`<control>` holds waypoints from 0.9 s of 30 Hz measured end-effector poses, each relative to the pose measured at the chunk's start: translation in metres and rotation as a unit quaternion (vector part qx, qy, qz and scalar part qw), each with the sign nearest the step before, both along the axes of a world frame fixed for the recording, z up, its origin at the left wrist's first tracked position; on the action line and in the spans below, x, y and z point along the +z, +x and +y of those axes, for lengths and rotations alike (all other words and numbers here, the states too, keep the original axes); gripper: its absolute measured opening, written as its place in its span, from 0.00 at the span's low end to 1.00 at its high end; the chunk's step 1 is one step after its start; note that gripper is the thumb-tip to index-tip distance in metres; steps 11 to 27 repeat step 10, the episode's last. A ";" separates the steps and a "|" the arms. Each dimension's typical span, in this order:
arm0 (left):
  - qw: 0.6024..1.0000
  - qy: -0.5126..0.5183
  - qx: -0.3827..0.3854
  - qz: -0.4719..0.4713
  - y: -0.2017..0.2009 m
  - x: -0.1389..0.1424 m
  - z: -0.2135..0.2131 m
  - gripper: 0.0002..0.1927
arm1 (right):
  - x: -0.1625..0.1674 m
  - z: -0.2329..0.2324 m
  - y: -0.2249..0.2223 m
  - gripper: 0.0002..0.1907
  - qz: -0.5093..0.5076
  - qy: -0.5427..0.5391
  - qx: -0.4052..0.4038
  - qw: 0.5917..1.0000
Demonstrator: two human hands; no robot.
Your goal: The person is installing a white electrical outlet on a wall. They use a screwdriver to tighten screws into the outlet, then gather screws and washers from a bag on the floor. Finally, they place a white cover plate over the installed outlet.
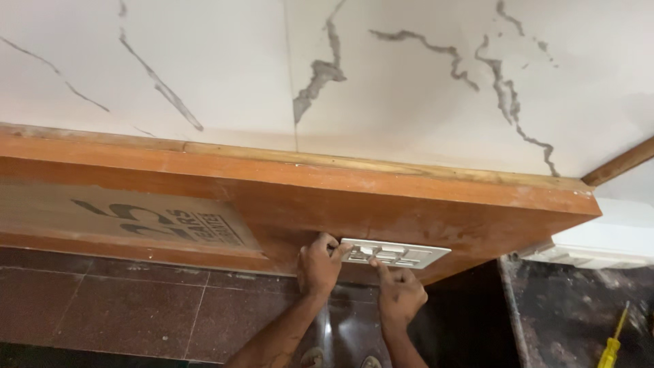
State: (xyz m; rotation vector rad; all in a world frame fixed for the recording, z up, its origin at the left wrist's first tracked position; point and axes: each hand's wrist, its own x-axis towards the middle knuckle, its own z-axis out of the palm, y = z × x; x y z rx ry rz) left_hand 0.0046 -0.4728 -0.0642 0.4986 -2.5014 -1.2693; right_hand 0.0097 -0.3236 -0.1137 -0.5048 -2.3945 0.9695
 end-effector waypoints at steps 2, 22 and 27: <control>1.000 -0.014 -0.001 -0.003 0.004 0.003 -0.007 0.18 | 0.003 -0.004 -0.001 0.30 0.020 0.082 0.010 0.996; 0.997 -0.049 -0.004 0.061 0.004 0.007 -0.015 0.18 | 0.006 -0.020 0.002 0.27 -0.085 -0.145 0.011 0.986; 0.997 -0.049 -0.004 0.061 0.004 0.007 -0.015 0.18 | 0.006 -0.020 0.002 0.27 -0.085 -0.145 0.011 0.986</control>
